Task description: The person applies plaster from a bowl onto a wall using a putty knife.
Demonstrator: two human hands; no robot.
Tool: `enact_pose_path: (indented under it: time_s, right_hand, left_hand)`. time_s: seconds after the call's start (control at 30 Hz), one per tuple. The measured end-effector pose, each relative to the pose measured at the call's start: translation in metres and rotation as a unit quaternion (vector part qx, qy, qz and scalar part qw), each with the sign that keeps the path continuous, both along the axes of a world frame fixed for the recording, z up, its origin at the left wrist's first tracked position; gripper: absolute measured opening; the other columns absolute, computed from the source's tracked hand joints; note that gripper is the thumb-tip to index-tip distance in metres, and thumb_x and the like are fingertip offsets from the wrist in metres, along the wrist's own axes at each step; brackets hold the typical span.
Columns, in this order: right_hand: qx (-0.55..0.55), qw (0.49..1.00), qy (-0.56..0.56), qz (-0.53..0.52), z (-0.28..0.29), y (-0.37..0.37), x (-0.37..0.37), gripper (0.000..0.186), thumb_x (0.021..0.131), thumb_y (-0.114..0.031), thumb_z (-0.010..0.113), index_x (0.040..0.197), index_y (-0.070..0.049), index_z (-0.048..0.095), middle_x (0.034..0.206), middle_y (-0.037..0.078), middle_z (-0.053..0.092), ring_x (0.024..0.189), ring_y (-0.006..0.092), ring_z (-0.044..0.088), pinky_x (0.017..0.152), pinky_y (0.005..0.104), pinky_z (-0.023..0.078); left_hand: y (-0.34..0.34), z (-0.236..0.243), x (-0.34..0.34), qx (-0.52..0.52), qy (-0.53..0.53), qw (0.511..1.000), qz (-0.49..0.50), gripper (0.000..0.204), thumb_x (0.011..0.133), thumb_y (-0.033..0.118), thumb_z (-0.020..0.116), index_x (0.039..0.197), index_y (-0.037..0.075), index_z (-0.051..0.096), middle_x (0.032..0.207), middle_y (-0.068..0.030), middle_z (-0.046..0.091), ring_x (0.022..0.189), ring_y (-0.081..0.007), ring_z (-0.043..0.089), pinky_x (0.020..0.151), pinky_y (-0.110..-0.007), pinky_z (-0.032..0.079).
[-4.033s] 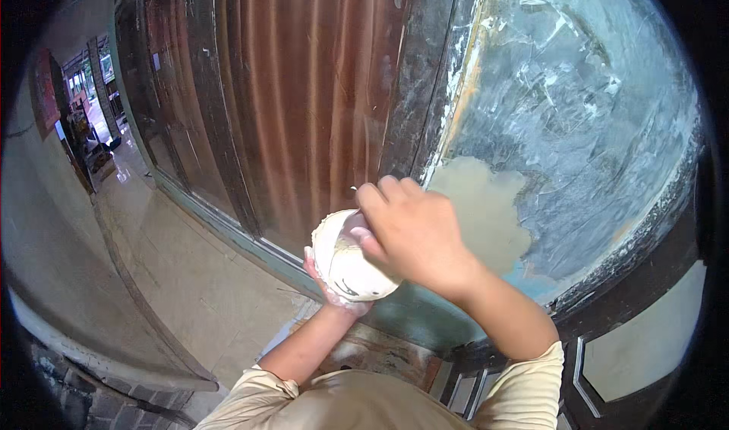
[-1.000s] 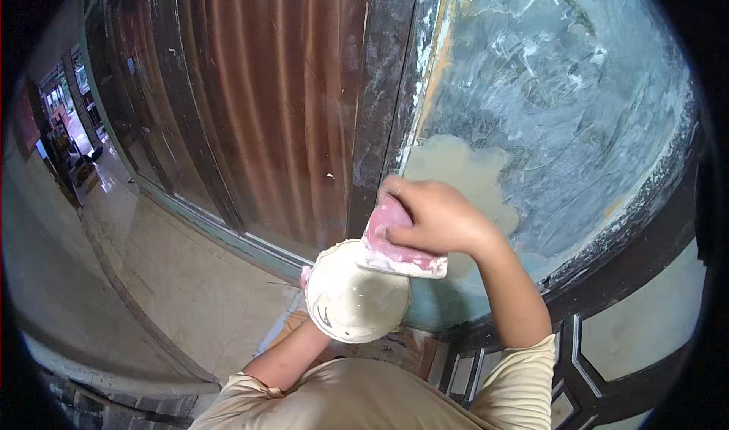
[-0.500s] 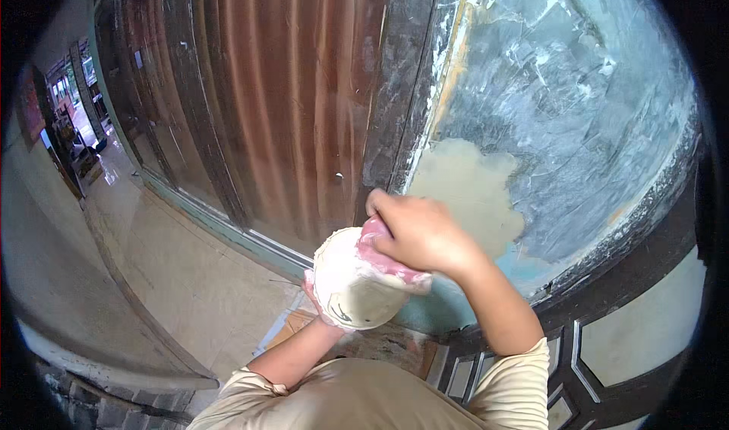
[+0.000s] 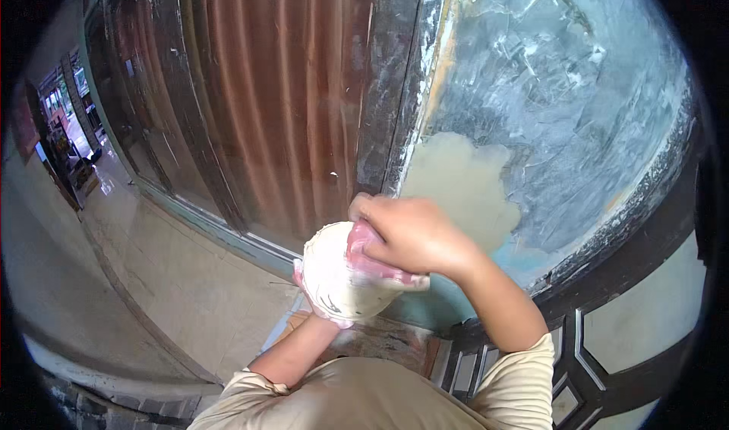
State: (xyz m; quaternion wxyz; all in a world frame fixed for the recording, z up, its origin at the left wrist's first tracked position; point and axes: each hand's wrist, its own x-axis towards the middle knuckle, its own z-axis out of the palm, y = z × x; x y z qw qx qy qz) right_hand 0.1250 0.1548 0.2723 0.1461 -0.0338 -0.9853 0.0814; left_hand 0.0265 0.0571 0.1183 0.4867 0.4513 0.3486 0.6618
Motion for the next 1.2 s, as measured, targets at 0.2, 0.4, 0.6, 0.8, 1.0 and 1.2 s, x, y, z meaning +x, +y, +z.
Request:
enact_pose_path:
  time_s: [0.2,0.4,0.6,0.8,1.0,1.2]
  right_hand:
    - [0.025,0.995,0.01,-0.097,0.019,0.004,0.009,0.032,0.083,-0.027,0.067,0.107,-0.012,0.054,0.093,0.011,0.066,0.084,0.0351,0.066,0.071,0.0457,0.051]
    - [0.059,0.996,0.001,-0.071,0.005,0.003,0.001,0.031,0.082,-0.027,0.067,0.106,-0.012,0.054,0.091,0.011,0.065,0.082,0.0351,0.065,0.071,0.0468,0.051]
    - [0.027,0.999,-0.027,0.004,-0.004,-0.018,0.003,0.031,0.084,-0.029,0.066,0.106,-0.011,0.054,0.092,0.012,0.063,0.081,0.0374,0.064,0.072,0.0477,0.051]
    - [0.01,0.999,0.023,-0.023,0.01,-0.011,0.003,0.028,0.084,-0.026,0.065,0.106,-0.012,0.055,0.093,0.012,0.065,0.084,0.0356,0.065,0.074,0.0474,0.051]
    - [0.074,0.995,0.007,-0.069,0.013,-0.008,0.001,0.029,0.083,-0.027,0.065,0.104,-0.012,0.054,0.088,0.011,0.063,0.08,0.0347,0.065,0.07,0.044,0.051]
    - [0.057,0.997,-0.042,0.02,-0.006,-0.021,0.003,0.03,0.084,-0.028,0.066,0.105,-0.011,0.054,0.091,0.012,0.063,0.084,0.036,0.064,0.073,0.0483,0.051]
  left_hand:
    - [-0.013,-0.002,-0.016,-0.009,0.076,0.997,0.025,0.107,0.075,0.083,0.037,0.154,0.011,0.024,0.156,-0.0144,0.03,0.142,-0.0369,0.033,0.116,-0.053,0.031]
    - [-0.002,0.004,-0.007,-0.016,0.149,0.988,0.047,0.108,0.075,0.084,0.036,0.154,0.012,0.022,0.158,-0.0141,0.028,0.143,-0.0366,0.032,0.117,-0.053,0.03]
    - [-0.001,0.007,-0.005,-0.025,0.217,0.973,0.077,0.109,0.075,0.084,0.036,0.155,0.012,0.021,0.159,-0.0137,0.026,0.144,-0.0364,0.03,0.117,-0.053,0.029]
    - [-0.005,0.019,-0.01,-0.091,0.472,0.871,0.105,0.109,0.074,0.086,0.036,0.156,0.016,0.018,0.159,-0.0116,0.025,0.145,-0.0336,0.029,0.118,-0.05,0.028]
    - [-0.019,0.071,0.022,0.037,0.425,0.84,0.334,0.051,0.077,0.034,0.076,0.119,0.011,0.059,0.114,-0.0068,0.062,0.105,-0.0253,0.059,0.089,-0.04,0.047]
    - [-0.018,0.021,-0.001,-0.107,0.575,0.791,0.182,0.112,0.07,0.087,0.045,0.156,0.02,0.02,0.159,-0.012,0.024,0.144,-0.0374,0.027,0.117,-0.055,0.026]
